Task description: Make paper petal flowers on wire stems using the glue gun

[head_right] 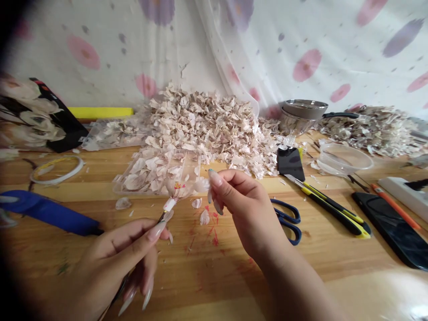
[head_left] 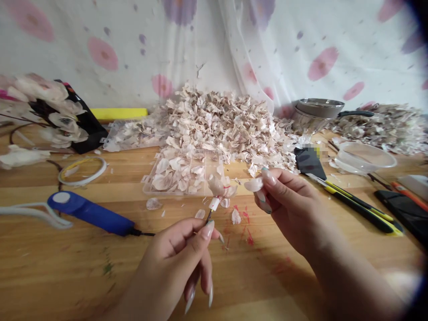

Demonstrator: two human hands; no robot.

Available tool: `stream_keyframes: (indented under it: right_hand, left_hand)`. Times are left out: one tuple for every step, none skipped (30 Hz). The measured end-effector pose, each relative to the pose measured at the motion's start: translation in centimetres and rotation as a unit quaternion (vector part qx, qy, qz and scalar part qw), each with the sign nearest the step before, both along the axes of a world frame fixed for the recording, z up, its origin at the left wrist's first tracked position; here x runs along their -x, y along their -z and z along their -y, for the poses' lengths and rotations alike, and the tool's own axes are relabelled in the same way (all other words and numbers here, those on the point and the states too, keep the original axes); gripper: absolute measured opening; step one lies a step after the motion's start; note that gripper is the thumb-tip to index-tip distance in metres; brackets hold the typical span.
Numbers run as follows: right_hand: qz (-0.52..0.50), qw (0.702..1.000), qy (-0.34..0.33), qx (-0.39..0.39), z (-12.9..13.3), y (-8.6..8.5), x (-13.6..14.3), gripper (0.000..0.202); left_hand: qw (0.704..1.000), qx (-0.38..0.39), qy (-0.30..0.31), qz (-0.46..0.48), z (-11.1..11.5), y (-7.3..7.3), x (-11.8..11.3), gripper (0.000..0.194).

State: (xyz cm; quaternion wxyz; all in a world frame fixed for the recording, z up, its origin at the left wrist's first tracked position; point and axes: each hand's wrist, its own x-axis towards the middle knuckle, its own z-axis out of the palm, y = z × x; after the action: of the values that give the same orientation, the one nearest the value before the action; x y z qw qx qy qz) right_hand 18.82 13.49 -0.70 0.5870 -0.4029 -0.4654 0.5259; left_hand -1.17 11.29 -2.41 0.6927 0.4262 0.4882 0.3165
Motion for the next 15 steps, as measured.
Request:
stream_keyframes:
  right_hand:
    - [0.005, 1.0, 0.002, -0.003, 0.0, 0.0, 0.0, 0.023]
    - [0.009, 1.0, 0.004, -0.005, 0.1, 0.0, 0.0, 0.023]
    - [0.013, 1.0, 0.007, -0.008, 0.1, 0.0, 0.0, 0.022]
    - [0.017, 1.0, 0.01, -0.01, 0.2, 0.0, 0.0, 0.022]
    - [0.022, 1.0, 0.012, -0.014, 0.2, 0.0, 0.1, 0.021]
    - [0.028, 0.999, 0.013, -0.018, 0.3, 0.0, 0.1, 0.021]
    - [0.035, 0.999, 0.014, -0.022, 0.4, -0.1, 0.1, 0.02]
    - [0.046, 0.998, 0.015, -0.03, 0.5, -0.1, 0.2, 0.019]
    - [0.061, 0.997, 0.016, -0.041, 0.6, -0.1, 0.3, 0.018]
    - [0.081, 0.995, 0.015, -0.054, 0.7, -0.2, 0.4, 0.017]
    - [0.106, 0.992, 0.013, -0.07, 0.8, -0.2, 0.5, 0.016]
    - [0.136, 0.987, 0.011, -0.089, 0.9, -0.3, 0.6, 0.014]
    - [0.167, 0.98, 0.009, -0.11, 1.0, -0.3, 0.7, 0.013]
    - [0.195, 0.972, 0.006, -0.13, 1.0, -0.3, 0.9, 0.012]
    - [0.22, 0.965, 0.004, -0.145, 1.1, -0.3, 1.0, 0.012]
  left_hand:
    - [1.0, 0.001, 0.001, 0.0, 0.0, 0.0, 0.0, 0.04]
    - [1.0, 0.004, 0.004, -0.003, 0.0, 0.0, 0.0, 0.039]
    - [1.0, 0.008, 0.007, -0.006, 0.0, 0.0, 0.0, 0.04]
    - [1.0, 0.012, 0.011, -0.011, 0.0, 0.0, 0.0, 0.04]
    - [1.0, 0.014, 0.015, -0.016, 0.0, 0.0, 0.0, 0.041]
    - [0.999, 0.014, 0.021, -0.021, 0.0, 0.0, 0.0, 0.041]
    - [0.999, 0.014, 0.026, -0.026, 0.0, 0.1, 0.0, 0.042]
    - [0.999, 0.014, 0.029, -0.03, 0.1, 0.1, 0.0, 0.043]
    - [0.999, 0.015, 0.031, -0.034, 0.1, 0.2, 0.0, 0.045]
    - [0.999, 0.016, 0.033, -0.037, 0.1, 0.2, 0.0, 0.046]
    - [0.999, 0.016, 0.033, -0.039, 0.2, 0.2, 0.0, 0.046]
    - [0.999, 0.017, 0.033, -0.04, 0.2, 0.3, 0.0, 0.047]
    - [0.999, 0.016, 0.033, -0.039, 0.2, 0.3, 0.0, 0.047]
    - [0.999, 0.015, 0.034, -0.037, 0.2, 0.3, 0.0, 0.047]
    - [0.999, 0.014, 0.034, -0.035, 0.2, 0.3, 0.0, 0.047]
